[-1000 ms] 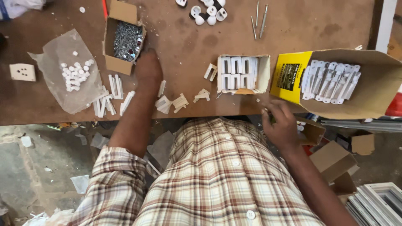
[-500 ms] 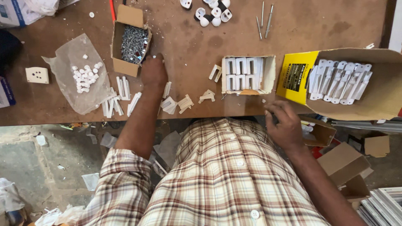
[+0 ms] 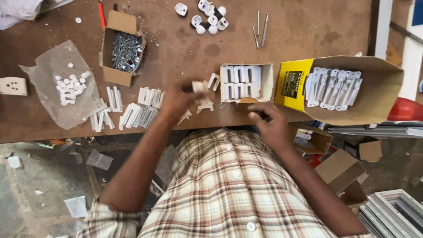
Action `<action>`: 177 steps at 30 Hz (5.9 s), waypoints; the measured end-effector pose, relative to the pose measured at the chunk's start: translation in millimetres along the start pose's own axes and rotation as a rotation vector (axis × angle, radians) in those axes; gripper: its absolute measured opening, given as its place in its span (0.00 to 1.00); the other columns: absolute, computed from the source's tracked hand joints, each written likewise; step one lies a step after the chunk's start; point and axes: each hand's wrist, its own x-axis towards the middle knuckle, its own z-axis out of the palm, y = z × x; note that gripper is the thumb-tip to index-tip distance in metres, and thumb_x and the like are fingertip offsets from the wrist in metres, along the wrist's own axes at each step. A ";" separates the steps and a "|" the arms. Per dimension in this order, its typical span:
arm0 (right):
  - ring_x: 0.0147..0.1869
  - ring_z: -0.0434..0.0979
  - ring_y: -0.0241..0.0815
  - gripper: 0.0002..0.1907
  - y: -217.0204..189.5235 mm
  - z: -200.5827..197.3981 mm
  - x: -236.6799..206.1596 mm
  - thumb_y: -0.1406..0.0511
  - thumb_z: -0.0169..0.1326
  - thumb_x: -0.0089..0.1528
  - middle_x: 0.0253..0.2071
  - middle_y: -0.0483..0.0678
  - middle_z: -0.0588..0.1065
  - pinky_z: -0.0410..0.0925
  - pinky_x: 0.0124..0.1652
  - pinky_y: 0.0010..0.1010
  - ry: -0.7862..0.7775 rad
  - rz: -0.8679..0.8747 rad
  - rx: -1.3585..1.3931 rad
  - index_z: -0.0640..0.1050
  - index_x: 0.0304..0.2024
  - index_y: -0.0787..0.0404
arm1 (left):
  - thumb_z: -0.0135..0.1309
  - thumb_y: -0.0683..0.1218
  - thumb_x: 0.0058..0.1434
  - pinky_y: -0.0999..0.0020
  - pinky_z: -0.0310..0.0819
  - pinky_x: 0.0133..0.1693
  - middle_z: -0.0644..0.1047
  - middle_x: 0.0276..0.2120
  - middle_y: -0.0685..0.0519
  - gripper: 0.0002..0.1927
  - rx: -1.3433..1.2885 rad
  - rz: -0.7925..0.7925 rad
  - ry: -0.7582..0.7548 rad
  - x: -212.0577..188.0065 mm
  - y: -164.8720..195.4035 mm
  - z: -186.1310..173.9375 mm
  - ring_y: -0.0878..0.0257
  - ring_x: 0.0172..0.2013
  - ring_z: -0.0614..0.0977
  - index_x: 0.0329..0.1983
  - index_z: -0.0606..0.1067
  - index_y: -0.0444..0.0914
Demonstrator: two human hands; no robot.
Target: The person picks white plastic hinge components one at a time from a yellow box and from the workbench, aligns them, and places them into a small cardboard box on the table, gradually filling it. They occasionally gather loose pieces from the bench and stack them before boxing them.
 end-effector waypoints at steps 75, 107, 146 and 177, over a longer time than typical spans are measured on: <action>0.32 0.81 0.33 0.07 13.0 40.8 7.4 0.69 0.63 0.60 0.30 0.48 0.81 0.73 0.33 0.24 -0.155 0.363 0.317 0.79 0.35 0.67 | 0.55 0.41 0.69 0.67 0.72 0.59 0.76 0.59 0.47 0.24 -0.434 0.081 -0.222 -52.6 -58.9 91.6 0.63 0.57 0.77 0.68 0.70 0.36; 0.39 0.80 0.37 0.16 49.2 33.3 107.6 0.72 0.63 0.60 0.41 0.51 0.80 0.74 0.40 0.27 0.030 0.398 0.615 0.76 0.49 0.67 | 0.56 0.37 0.65 0.60 0.71 0.64 0.76 0.60 0.45 0.23 -0.451 0.196 0.223 13.5 -68.7 84.2 0.56 0.61 0.78 0.63 0.68 0.33; 0.38 0.86 0.44 0.14 23.3 80.6 153.8 0.63 0.64 0.57 0.34 0.55 0.83 0.75 0.41 0.32 0.097 0.085 -0.203 0.84 0.41 0.66 | 0.63 0.44 0.56 0.58 0.75 0.55 0.74 0.57 0.39 0.35 0.104 0.227 0.148 30.2 -66.7 85.2 0.48 0.55 0.80 0.67 0.66 0.31; 0.44 0.79 0.52 0.11 -14.4 87.3 108.6 0.67 0.60 0.64 0.44 0.57 0.77 0.73 0.46 0.41 0.136 -0.334 -0.337 0.80 0.48 0.67 | 0.60 0.42 0.60 0.62 0.77 0.55 0.78 0.56 0.42 0.28 -0.127 0.000 0.232 -127.0 -145.8 -13.6 0.56 0.53 0.82 0.64 0.70 0.33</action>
